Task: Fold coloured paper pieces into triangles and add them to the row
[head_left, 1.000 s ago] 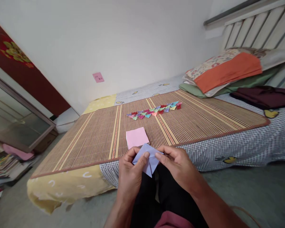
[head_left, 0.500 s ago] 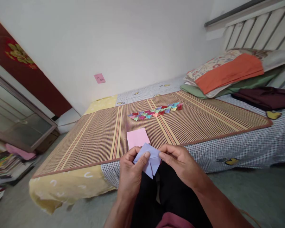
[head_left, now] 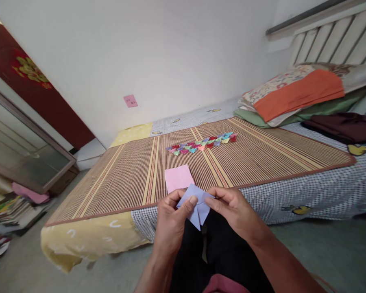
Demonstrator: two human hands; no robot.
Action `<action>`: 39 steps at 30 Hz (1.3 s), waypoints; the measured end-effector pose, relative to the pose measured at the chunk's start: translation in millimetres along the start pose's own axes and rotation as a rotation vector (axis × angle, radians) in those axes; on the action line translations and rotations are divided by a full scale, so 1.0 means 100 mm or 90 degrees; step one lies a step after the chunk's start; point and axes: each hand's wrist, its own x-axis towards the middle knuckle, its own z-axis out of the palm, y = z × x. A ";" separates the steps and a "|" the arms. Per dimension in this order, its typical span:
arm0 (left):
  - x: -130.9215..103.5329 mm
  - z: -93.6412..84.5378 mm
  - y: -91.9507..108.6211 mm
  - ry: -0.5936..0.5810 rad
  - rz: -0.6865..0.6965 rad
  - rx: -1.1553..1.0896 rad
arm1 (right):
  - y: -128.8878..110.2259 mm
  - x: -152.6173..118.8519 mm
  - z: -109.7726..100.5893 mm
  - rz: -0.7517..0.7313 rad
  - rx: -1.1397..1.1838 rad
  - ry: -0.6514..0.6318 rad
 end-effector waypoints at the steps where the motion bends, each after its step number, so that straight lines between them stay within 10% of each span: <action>1: 0.00 0.00 0.00 -0.006 -0.006 -0.016 | 0.00 0.00 0.00 0.004 0.012 -0.001; 13: -0.03 -0.06 -0.02 -0.005 -0.005 0.032 | 0.02 -0.02 -0.04 -0.031 -0.124 -0.025; 26: -0.09 0.04 -0.13 0.028 0.011 0.106 | 0.12 0.08 0.25 -0.295 -0.418 0.230; 39: -0.10 -0.09 -0.12 0.012 0.051 0.049 | 0.09 0.06 0.11 -0.361 -0.458 0.298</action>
